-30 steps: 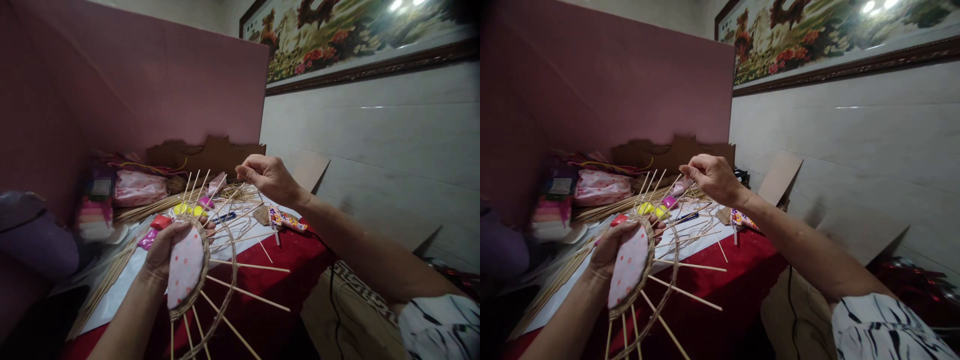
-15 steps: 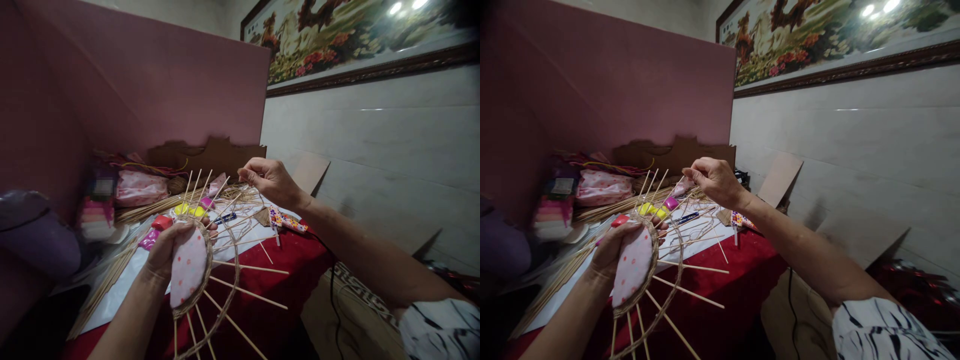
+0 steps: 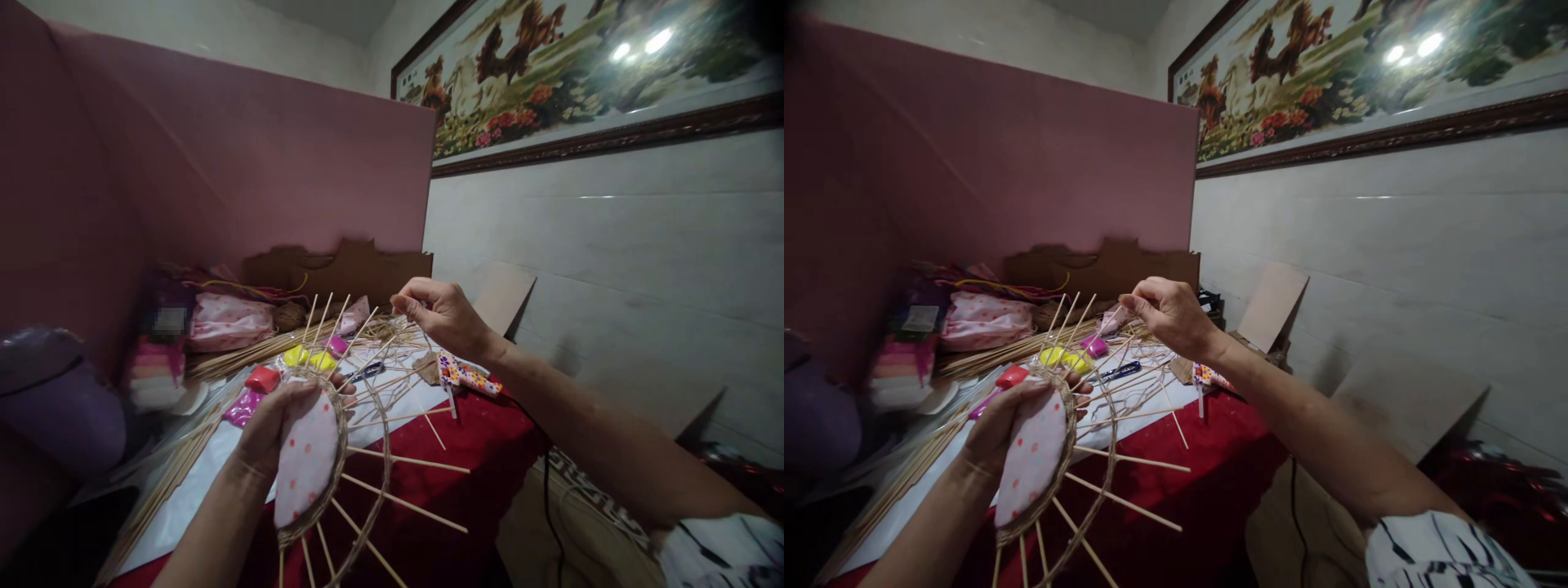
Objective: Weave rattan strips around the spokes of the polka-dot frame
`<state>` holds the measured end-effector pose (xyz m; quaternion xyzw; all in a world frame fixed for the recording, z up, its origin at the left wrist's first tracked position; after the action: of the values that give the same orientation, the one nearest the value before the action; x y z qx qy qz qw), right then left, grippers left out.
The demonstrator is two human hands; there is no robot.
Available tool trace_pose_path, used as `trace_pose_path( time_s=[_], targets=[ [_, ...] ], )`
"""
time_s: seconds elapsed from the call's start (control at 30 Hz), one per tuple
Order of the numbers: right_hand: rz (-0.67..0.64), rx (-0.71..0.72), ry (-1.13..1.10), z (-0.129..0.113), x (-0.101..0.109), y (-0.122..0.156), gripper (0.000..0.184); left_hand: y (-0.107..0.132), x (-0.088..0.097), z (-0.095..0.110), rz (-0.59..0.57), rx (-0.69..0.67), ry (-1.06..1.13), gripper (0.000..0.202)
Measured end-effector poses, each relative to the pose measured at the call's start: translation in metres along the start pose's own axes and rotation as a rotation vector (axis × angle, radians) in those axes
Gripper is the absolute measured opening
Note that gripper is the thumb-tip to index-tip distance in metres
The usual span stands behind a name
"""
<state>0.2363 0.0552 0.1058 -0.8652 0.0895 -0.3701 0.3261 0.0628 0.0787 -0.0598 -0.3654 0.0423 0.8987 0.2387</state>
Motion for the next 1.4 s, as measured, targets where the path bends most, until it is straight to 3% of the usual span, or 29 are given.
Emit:
trace_pose_path(
  time_s=[0.37,0.8,1.13,1.4],
  targets=[
    [-0.008,-0.094,-0.074,0.029,-0.002,-0.002,0.048,-0.001,0.000,0.001,0.005,-0.007,0.021,0.026],
    [-0.108,-0.284,-0.246,0.065,-0.023,-0.007,0.055,0.000,0.006,-0.004,0.094,0.059,0.027,0.023],
    [-0.155,-0.544,-0.678,0.105,-0.056,-0.017,0.064,-0.001,0.011,-0.009,0.108,0.103,0.047,0.023],
    [-0.058,-0.536,-0.514,0.122,-0.067,-0.016,0.066,-0.003,0.019,-0.008,0.186,0.109,-0.002,0.018]
  ],
)
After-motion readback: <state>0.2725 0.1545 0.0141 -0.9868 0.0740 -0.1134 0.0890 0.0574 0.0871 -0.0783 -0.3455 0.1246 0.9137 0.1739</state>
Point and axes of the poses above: each hand's wrist, its own y-axis away from the middle knuckle, its own x-axis out of the back of the hand, z = x × y, the point moved 8 cm from there along -y, towards the middle knuckle, and after that the axes turned 15 degrees about -x, right-handed, at the moved point
